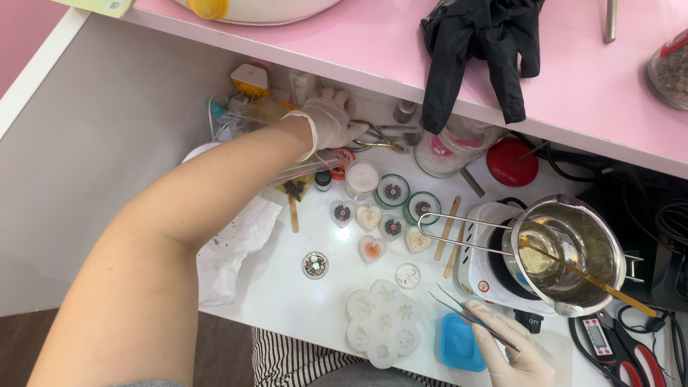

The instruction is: The person selects small containers of glitter and sequins from a green basket, then uses tweezers to place individual pieces into a flower-shaped silicone mold. The person handles multiple small containers and carefully arranges the decorative elements within the mold cavities.

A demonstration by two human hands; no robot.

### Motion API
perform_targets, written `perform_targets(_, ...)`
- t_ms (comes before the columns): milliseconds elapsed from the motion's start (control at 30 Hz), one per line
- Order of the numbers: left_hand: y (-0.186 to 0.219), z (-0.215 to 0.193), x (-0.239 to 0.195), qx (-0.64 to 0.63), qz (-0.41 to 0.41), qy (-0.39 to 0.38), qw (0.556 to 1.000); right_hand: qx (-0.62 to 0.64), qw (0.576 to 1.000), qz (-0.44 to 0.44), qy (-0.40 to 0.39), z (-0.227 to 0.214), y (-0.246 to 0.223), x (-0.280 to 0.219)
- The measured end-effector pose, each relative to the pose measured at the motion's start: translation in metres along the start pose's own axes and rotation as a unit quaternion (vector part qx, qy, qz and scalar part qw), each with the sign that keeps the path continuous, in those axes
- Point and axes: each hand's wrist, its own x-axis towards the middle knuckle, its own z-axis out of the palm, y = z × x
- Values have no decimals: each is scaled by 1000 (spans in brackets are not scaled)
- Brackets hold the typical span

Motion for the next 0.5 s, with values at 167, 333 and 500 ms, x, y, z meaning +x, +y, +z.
perform_targets(167,-4,-3,21,162,43,48,985,-4,1000,-24,-20,2,-2,8)
perform_targets(333,-6,-16,19,88,-2,14,996,20,999,-22,-28,2,-10,9)
perform_targets(500,-15,-22,20,73,20,11,997,10,999,-29,-30,-4,-8,1)
